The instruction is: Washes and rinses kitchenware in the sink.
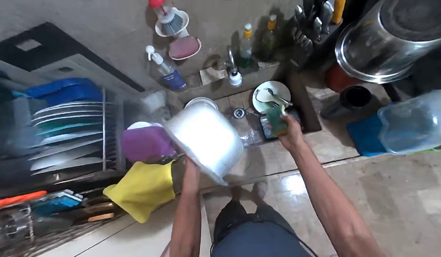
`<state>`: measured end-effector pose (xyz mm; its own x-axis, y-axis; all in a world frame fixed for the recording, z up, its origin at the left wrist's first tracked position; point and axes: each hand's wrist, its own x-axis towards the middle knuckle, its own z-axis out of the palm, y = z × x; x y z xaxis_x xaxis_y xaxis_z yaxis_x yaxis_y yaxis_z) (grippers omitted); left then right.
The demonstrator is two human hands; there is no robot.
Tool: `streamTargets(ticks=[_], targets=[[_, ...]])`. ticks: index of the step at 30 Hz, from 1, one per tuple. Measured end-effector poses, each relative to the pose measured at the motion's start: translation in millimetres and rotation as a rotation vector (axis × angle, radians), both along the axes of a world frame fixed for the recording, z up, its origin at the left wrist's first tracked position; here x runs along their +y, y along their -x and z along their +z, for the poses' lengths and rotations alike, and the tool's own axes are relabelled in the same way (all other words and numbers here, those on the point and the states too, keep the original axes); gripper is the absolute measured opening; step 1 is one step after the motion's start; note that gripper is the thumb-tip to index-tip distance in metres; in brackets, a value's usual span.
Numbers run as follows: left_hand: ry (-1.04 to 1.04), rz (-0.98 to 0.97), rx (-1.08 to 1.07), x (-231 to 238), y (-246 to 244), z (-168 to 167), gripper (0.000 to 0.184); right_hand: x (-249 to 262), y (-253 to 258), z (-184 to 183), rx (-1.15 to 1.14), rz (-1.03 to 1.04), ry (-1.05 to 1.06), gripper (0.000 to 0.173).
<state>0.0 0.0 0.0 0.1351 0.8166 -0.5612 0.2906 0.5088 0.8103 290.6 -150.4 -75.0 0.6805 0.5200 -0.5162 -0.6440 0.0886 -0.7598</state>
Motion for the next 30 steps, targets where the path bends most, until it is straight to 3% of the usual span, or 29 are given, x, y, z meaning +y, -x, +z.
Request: streamTargets(ticks=[2, 5, 9, 12, 16, 22, 30], targets=[[-0.067, 0.069, -0.228, 25, -11, -70, 0.04, -13, -6, -8, -0.081, 0.009, 0.067, 0.047], [-0.084, 0.014, -0.228, 30, -10, -116, 0.065, -16, -21, 14, -0.418, 0.112, 0.184, 0.045], [-0.061, -0.054, -0.149, 20, -16, -129, 0.065, 17, -35, 71, -1.08, 0.331, 0.14, 0.041], [-0.036, -0.135, -0.025, 18, -20, -136, 0.058, 78, -36, 105, -1.493, 0.507, 0.001, 0.035], [0.012, -0.211, 0.084, 29, -28, -143, 0.056, 188, -46, 100, -1.882, 0.528, -0.04, 0.033], [0.06, -0.367, 0.153, 65, -48, -142, 0.048, 308, -41, 76, -1.981, 0.446, 0.176, 0.024], [0.167, -0.392, -0.009, 84, -66, -169, 0.044, 376, -41, 51, -2.123, 0.372, 0.173, 0.013]])
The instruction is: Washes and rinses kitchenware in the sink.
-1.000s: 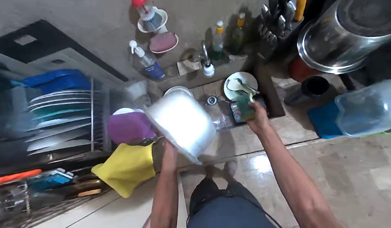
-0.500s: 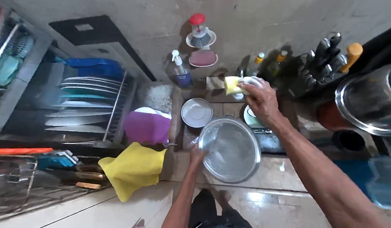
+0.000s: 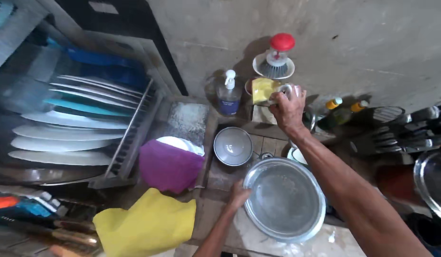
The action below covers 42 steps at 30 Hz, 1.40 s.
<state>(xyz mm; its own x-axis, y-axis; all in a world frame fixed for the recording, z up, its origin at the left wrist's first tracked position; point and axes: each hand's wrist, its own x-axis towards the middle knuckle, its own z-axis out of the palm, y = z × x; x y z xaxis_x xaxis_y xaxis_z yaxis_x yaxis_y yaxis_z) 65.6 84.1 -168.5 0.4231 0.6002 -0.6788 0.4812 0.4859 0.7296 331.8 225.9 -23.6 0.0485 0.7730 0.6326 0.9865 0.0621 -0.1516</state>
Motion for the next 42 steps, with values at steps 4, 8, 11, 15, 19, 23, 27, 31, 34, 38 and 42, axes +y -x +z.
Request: streamTargets(ticks=[4, 8, 11, 15, 19, 23, 27, 31, 34, 38, 42], targets=[[0.051, 0.01, -0.014, 2, -8, -5, 0.045, 14, 2, -6, 0.031, -0.04, -0.045, 0.011], [0.079, 0.017, -0.019, 4, -11, -10, 0.043, 25, 7, -16, 0.052, -0.122, -0.089, 0.012], [0.078, 0.009, -0.016, 10, -11, -8, 0.043, 32, 8, -22, 0.038, -0.15, -0.07, 0.017], [0.09, -0.001, -0.005, 16, -6, -9, 0.046, 6, 3, -16, 0.047, -0.049, 0.038, 0.028], [0.084, -0.015, -0.004, 25, -5, -15, 0.04, -76, 22, 9, 0.185, 0.055, 0.192, 0.03], [0.078, -0.052, 0.059, 34, -7, -18, 0.037, -185, 31, -8, 0.298, -0.134, 0.43, 0.029], [0.058, -0.115, 0.034, 44, -13, -12, 0.037, -253, 24, -43, 0.566, -0.582, 0.681, 0.051], [-0.058, -0.313, 0.108, 55, -34, -8, 0.034, -264, 5, -61, 0.901, -0.748, 0.728, 0.048], [-0.185, -0.436, 0.144, 65, -56, -3, 0.051, -275, -4, -63, 1.2, -0.691, 0.652, 0.037], [-0.397, -0.336, 0.049, 106, -118, 12, 0.065, -297, -2, -57, 1.39, -0.763, 0.487, 0.04], [-0.618, -0.192, -0.117, 167, -206, 27, 0.051, -316, -8, -54, 1.457, -0.858, 0.346, 0.039]])
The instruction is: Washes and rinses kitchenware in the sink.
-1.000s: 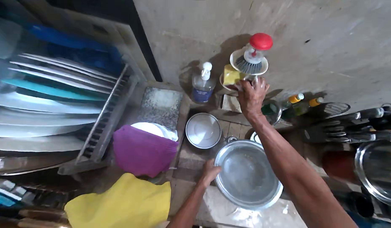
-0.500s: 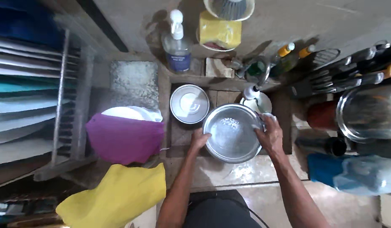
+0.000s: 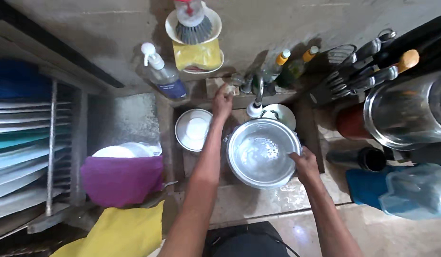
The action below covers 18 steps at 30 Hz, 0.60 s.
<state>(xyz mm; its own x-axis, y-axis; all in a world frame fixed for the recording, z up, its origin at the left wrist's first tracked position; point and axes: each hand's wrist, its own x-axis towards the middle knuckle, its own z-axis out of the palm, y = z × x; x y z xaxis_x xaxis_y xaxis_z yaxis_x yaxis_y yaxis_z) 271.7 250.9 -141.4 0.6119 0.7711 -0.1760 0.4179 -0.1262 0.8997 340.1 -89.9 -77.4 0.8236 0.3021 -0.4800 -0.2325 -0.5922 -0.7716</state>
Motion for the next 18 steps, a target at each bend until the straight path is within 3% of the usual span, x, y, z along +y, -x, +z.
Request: streamTargets(ticks=[3, 8, 11, 15, 18], targets=[[0.078, -0.122, 0.035, 35, -44, -2, 0.049, -9, -7, 3, 0.015, -0.067, -0.02, 0.036], [0.249, -0.243, 0.046, 63, -55, -7, 0.048, -22, -13, -10, 0.097, -0.167, -0.101, 0.033], [0.227, -0.179, 0.121, 62, -62, -1, 0.045, -18, -12, -21, 0.143, -0.215, -0.148, 0.031], [-0.046, -0.067, 0.271, 54, -78, -6, 0.045, -5, -6, -29, 0.153, -0.246, -0.174, 0.028], [0.016, 0.107, 0.181, 19, -53, -8, 0.056, 3, -4, -30, 0.154, -0.254, -0.195, 0.031]])
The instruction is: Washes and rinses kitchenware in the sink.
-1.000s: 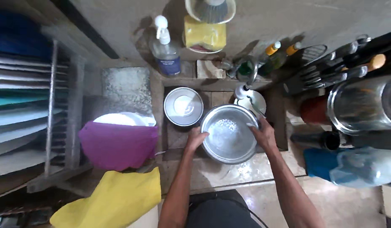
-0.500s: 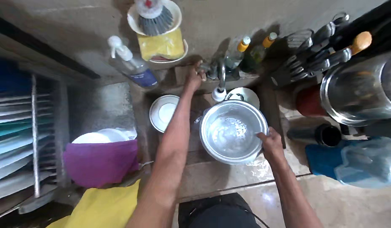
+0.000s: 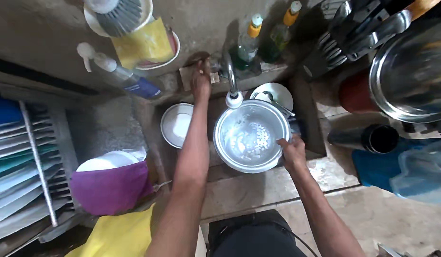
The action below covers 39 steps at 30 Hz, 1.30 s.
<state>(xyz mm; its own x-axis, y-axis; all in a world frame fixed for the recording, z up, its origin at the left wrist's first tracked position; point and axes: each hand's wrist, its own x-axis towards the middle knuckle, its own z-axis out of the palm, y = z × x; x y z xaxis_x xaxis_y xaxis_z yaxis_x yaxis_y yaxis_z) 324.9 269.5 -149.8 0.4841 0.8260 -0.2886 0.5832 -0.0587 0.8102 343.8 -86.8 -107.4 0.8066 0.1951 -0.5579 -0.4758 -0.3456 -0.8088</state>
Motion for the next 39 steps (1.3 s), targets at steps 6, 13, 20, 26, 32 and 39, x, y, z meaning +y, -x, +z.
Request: streamTargets(ticks=[6, 13, 20, 26, 32, 39], targets=[[0.507, -0.297, -0.115, -91, 92, -28, 0.055, -6, -3, -11, -0.023, 0.171, 0.043, 0.035], [0.397, 0.005, -0.151, -111, 151, 19, 0.036, 54, -35, -33, -0.31, 0.746, 0.389, 0.057], [0.081, 0.338, -0.013, -151, 202, 57, 0.042, 157, -46, -72, -0.303, 0.922, -0.071, 0.04], [-0.013, 0.426, -0.046, -160, 211, 57, 0.041, 179, -30, -85, -0.129, 0.794, -0.18, 0.085], [0.084, 0.307, -0.066, -127, 182, 33, 0.038, 150, -59, -90, -0.038, 0.719, -0.324, 0.021], [0.207, -0.321, -0.032, -74, 127, -11, 0.042, 87, -95, -29, 0.013, 0.845, -0.07, 0.027]])
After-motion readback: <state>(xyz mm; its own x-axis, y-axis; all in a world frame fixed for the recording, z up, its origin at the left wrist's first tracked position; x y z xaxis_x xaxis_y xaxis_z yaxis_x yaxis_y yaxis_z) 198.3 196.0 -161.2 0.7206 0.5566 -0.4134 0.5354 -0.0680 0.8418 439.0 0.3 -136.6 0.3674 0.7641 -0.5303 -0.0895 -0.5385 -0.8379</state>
